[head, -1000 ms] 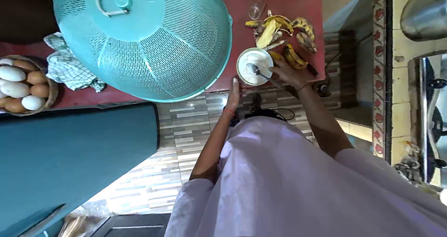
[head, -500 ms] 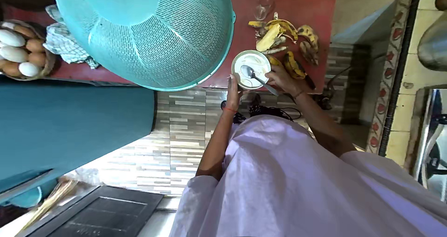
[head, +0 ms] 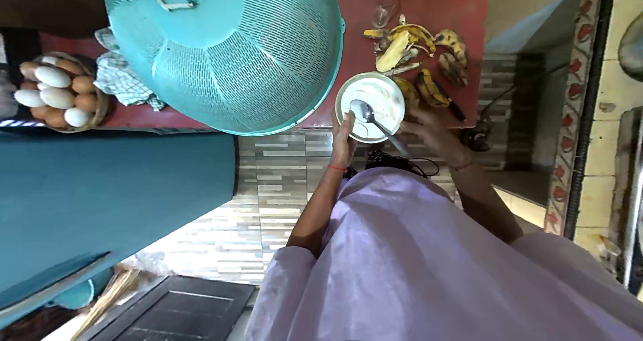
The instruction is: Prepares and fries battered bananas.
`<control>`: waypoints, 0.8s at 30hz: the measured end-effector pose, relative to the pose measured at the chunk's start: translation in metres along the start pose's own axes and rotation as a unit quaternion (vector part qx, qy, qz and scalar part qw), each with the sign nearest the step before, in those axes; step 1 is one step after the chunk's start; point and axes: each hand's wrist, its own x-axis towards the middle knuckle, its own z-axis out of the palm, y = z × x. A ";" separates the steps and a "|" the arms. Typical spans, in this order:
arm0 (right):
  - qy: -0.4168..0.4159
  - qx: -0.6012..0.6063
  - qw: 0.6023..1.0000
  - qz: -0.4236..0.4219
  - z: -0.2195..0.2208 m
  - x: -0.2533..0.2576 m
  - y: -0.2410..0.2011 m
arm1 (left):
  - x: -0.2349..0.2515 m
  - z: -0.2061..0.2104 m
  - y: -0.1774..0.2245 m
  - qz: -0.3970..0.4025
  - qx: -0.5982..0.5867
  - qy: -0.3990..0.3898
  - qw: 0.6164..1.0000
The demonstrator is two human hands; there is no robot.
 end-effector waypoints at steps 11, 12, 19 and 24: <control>0.124 0.016 0.992 -0.009 0.093 -0.076 -0.020 | -0.031 -0.038 0.041 -0.029 0.048 -0.098 0.994; 0.148 -0.012 0.989 -0.016 0.102 -0.079 -0.023 | -0.034 -0.039 0.043 -0.032 0.051 -0.108 0.992; 0.297 -0.329 0.896 -0.012 0.153 -0.095 -0.041 | -0.057 -0.038 0.050 -0.050 0.101 -0.168 0.979; 0.422 -0.419 0.801 -0.071 0.166 -0.128 -0.033 | -0.068 -0.028 0.052 -0.078 0.107 -0.222 0.966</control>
